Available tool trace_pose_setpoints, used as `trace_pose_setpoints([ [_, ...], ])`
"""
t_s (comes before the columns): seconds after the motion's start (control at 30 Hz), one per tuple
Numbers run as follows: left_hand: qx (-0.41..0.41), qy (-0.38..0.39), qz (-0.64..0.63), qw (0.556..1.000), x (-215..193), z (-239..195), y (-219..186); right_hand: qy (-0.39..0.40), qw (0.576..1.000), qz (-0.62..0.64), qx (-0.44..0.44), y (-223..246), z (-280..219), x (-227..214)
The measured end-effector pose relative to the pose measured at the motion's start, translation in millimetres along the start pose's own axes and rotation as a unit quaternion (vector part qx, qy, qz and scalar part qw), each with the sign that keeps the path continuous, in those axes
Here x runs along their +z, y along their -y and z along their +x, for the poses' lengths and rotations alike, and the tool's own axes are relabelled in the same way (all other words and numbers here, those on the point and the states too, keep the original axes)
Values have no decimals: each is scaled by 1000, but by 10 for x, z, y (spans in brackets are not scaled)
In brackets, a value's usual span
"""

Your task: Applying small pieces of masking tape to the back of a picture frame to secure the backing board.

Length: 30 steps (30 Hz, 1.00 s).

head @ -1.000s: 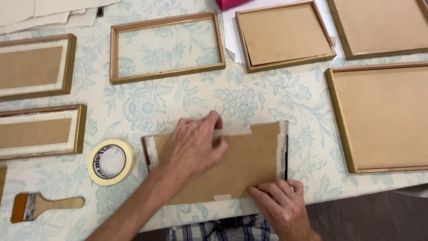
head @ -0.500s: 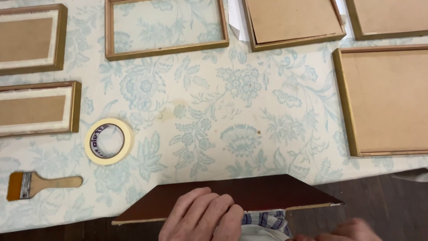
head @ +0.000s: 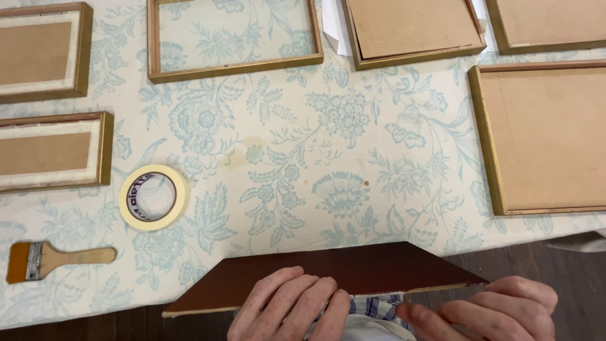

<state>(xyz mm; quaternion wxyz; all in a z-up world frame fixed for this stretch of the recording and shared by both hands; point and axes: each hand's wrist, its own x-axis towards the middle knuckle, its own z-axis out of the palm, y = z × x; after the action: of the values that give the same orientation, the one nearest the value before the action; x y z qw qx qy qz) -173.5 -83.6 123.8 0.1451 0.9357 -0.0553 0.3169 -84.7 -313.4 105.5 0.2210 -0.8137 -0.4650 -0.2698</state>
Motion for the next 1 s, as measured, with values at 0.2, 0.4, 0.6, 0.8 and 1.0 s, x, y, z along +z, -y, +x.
trace_pose_setpoints([
  [0.2,12,-23,5,1000,43,5,22,-35,992,16,117,196,168,155],
  [0.4,6,-42,12,999,36,64,-7,-19,999,-38,-5,282,371,225],
  [0.6,-17,-15,-45,999,-15,12,22,32,999,-24,36,378,481,136],
  [0.8,-6,3,-77,997,-53,27,73,86,996,-29,14,315,498,85],
  [1.0,-6,63,-114,991,-81,-69,124,55,995,19,81,431,575,74],
])
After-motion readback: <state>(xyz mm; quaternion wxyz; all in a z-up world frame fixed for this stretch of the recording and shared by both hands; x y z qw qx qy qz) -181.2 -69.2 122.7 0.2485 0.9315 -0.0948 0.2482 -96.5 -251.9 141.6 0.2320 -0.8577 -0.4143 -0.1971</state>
